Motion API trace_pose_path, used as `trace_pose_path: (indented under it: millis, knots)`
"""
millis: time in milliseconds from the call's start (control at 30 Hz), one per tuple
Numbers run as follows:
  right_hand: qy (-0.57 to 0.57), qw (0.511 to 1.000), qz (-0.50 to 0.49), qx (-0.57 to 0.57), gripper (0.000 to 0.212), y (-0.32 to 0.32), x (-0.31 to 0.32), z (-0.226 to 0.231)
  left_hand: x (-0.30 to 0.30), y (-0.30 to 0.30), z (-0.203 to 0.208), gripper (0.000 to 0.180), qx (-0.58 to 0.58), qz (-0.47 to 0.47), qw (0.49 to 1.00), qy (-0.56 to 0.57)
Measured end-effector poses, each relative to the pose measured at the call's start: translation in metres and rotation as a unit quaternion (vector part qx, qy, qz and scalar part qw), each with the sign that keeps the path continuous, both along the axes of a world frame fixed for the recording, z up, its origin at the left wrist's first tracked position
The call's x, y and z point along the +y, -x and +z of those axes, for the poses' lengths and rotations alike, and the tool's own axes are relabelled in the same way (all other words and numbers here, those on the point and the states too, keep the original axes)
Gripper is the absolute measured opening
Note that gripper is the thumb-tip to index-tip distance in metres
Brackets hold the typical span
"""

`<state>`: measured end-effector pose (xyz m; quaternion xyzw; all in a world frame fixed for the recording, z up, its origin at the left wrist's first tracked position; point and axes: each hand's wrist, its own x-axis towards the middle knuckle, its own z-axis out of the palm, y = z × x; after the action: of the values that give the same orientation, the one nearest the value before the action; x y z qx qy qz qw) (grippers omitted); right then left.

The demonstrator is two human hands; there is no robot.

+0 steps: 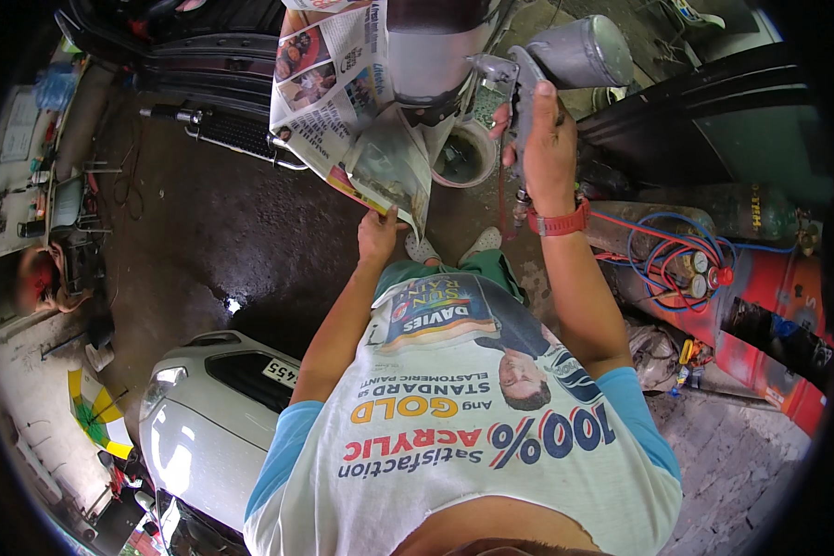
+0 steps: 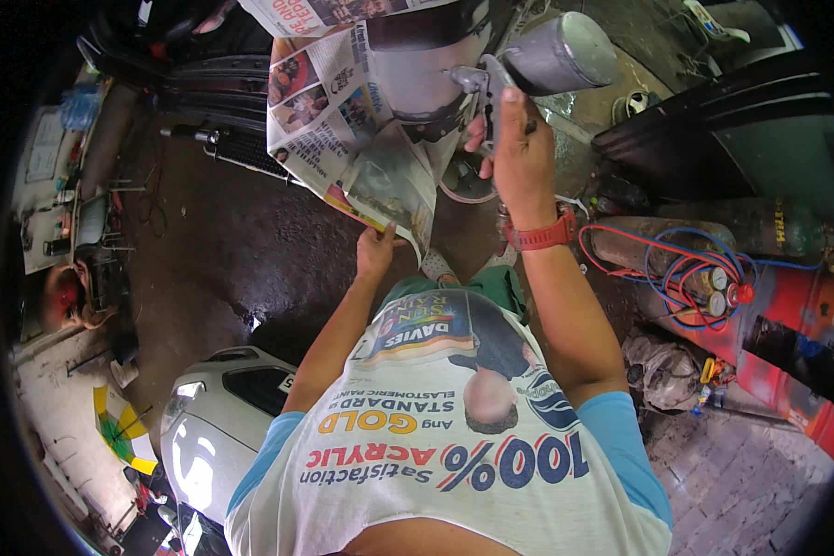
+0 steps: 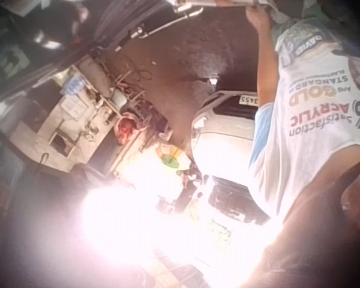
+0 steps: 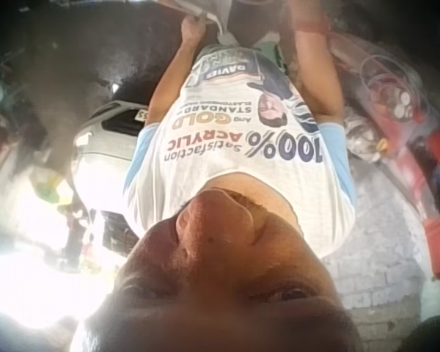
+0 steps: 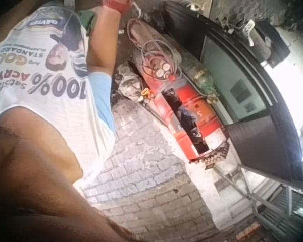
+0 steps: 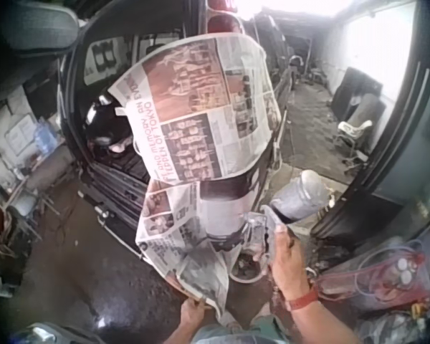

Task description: The person walks through a cluttered auto repair garage carrying a spray gun. They approach a car part covered with newspaper and begin applying a coat of paint using the spray gun. The person moves the spray gun back and forth to cover the surface of the part.

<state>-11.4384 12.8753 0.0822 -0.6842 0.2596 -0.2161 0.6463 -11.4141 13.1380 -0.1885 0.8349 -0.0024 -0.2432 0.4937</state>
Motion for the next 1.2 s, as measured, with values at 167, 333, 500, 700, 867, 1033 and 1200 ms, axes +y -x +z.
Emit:
trace_pose_path:
  millis: [167,333,500,700,867,1033,1200]
  knots:
    - [0.0,1.0,-0.014,-0.006,0.061,0.006,-0.03,-0.001,0.0,-0.001,-0.005,0.038,-0.004,-0.004,1.0,0.002]
    - [0.011,1.0,-0.025,0.009,0.061,0.01,-0.054,-0.003,-0.004,0.0,0.001,0.038,0.016,-0.001,1.0,0.014]
    - [0.055,0.997,-0.021,0.057,0.061,0.024,-0.059,-0.015,-0.008,0.004,-0.002,0.037,-0.001,0.021,1.0,0.002]
    - [0.051,0.996,0.04,0.056,0.053,0.03,-0.031,-0.045,-0.017,0.011,0.012,0.035,0.01,0.072,0.997,0.029]
    - [0.078,0.991,0.104,0.027,0.049,0.013,-0.008,-0.06,-0.016,0.013,-0.003,0.035,-0.007,0.08,0.997,-0.003]
    - [0.087,0.987,0.131,-0.021,0.047,-0.001,0.004,-0.069,-0.024,0.014,0.01,0.035,-0.001,0.091,0.996,-0.003]
    - [0.082,0.988,0.13,0.03,0.045,0.003,-0.004,-0.075,-0.018,0.015,-0.014,0.034,-0.008,0.094,0.995,0.025]
